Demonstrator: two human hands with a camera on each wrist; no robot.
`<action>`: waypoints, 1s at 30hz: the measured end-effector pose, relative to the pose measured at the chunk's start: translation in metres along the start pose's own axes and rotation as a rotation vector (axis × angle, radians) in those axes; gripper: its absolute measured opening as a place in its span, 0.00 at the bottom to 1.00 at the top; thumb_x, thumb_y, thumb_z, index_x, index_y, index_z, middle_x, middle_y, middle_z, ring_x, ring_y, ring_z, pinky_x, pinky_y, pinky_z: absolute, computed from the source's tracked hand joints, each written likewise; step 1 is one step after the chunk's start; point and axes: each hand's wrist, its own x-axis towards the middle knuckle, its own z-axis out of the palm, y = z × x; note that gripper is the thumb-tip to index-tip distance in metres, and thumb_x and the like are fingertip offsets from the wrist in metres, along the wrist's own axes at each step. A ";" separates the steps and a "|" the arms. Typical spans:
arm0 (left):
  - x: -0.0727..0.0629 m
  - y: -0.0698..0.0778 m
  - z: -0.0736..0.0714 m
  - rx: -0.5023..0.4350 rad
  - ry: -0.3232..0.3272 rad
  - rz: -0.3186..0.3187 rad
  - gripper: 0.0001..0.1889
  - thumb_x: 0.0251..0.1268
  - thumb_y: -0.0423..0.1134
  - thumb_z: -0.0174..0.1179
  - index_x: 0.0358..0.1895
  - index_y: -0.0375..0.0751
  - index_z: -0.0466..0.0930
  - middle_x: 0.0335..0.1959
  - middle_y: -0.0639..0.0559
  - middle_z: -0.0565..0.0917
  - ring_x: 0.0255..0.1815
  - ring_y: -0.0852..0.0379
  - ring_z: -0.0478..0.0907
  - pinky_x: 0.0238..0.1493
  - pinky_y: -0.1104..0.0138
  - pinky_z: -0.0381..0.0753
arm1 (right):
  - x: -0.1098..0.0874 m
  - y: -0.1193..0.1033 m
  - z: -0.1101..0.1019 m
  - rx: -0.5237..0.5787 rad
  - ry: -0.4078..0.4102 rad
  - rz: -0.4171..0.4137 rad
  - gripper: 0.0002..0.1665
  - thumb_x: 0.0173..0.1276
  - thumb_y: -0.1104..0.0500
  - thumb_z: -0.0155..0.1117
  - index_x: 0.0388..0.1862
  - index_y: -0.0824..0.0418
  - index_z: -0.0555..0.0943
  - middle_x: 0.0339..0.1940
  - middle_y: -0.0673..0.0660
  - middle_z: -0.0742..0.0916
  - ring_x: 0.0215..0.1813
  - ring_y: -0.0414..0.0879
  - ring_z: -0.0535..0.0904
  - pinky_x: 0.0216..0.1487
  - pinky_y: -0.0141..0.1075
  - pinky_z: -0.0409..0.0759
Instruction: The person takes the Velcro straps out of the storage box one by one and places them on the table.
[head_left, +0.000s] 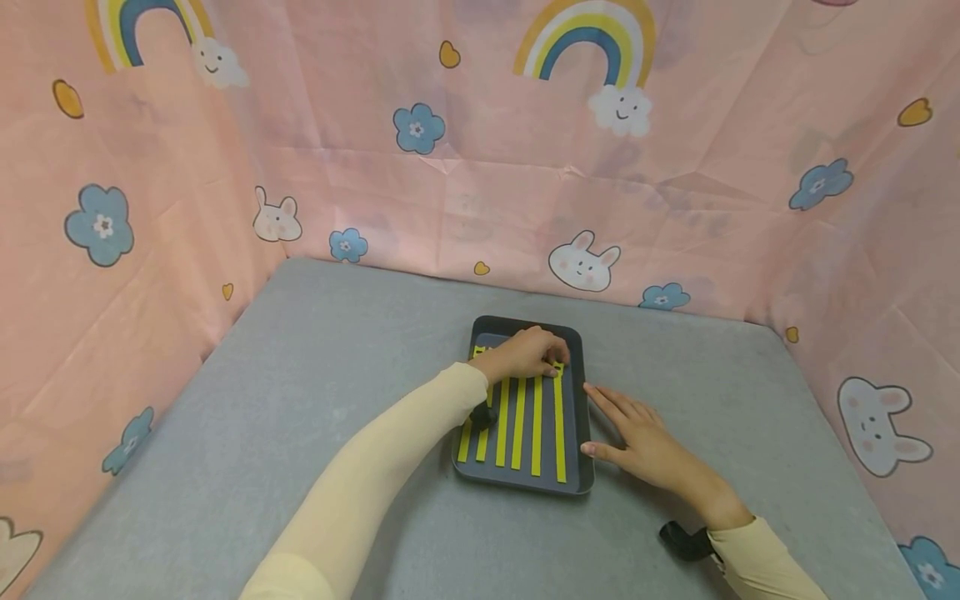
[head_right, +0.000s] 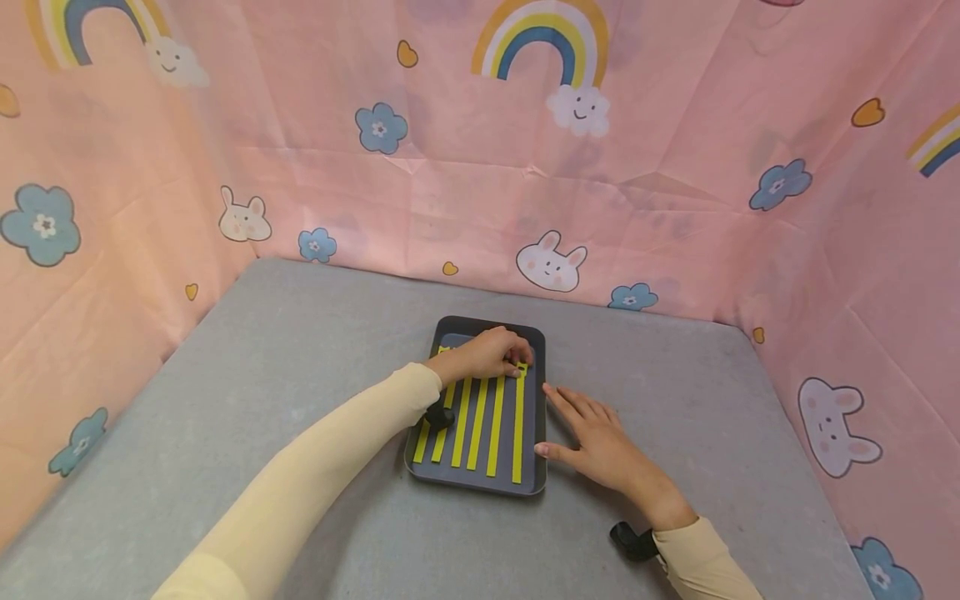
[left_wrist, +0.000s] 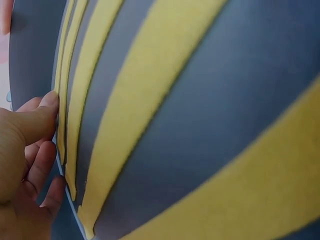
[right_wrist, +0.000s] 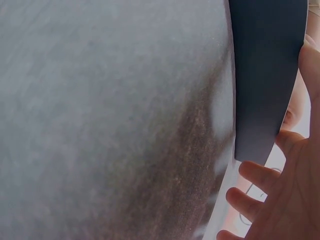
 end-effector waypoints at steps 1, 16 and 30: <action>0.000 0.001 0.000 -0.003 0.001 -0.001 0.13 0.67 0.40 0.64 0.53 0.48 0.83 0.46 0.54 0.86 0.45 0.61 0.82 0.48 0.69 0.80 | 0.000 0.000 0.000 0.002 0.000 0.000 0.50 0.68 0.33 0.59 0.82 0.43 0.50 0.79 0.62 0.63 0.77 0.67 0.59 0.70 0.69 0.54; -0.003 -0.002 -0.001 -0.128 0.039 0.009 0.11 0.66 0.36 0.64 0.51 0.46 0.83 0.34 0.55 0.85 0.34 0.64 0.79 0.40 0.74 0.77 | 0.001 0.001 0.001 0.012 -0.004 -0.008 0.50 0.68 0.33 0.59 0.82 0.43 0.49 0.79 0.63 0.64 0.77 0.68 0.59 0.69 0.70 0.54; -0.002 -0.002 -0.008 -0.253 0.054 0.034 0.10 0.66 0.37 0.65 0.49 0.49 0.83 0.31 0.56 0.84 0.31 0.65 0.80 0.37 0.76 0.79 | 0.002 0.003 0.002 0.010 -0.003 -0.014 0.51 0.68 0.34 0.59 0.82 0.44 0.49 0.79 0.63 0.64 0.76 0.68 0.59 0.69 0.70 0.54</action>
